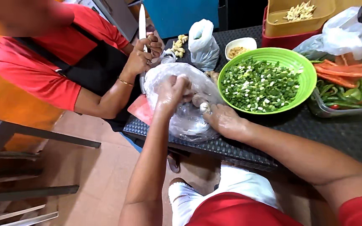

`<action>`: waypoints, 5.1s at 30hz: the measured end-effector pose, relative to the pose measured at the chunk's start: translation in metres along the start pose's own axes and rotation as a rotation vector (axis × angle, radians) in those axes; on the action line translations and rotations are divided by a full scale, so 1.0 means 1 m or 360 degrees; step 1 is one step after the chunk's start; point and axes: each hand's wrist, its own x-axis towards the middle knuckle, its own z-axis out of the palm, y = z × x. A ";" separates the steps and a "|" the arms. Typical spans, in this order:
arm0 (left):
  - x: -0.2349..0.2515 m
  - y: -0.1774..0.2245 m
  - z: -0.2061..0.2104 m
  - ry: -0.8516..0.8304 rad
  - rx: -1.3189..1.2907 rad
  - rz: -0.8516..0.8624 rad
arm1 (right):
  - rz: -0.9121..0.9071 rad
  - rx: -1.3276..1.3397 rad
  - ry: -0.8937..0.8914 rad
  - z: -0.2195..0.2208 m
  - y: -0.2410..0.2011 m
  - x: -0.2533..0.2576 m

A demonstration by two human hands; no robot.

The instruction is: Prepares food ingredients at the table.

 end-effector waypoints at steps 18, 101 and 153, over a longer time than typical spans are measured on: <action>-0.008 -0.036 0.027 -0.0528 0.1218 -0.0036 | -0.0085 -0.0043 -0.0090 0.004 -0.006 0.000; 0.102 0.051 0.050 0.0205 0.0748 0.0382 | -0.0564 0.0259 -0.0036 0.021 -0.001 0.013; -0.013 -0.032 0.017 -0.0023 0.1612 0.0587 | -0.0639 0.0243 0.0034 0.026 -0.004 0.012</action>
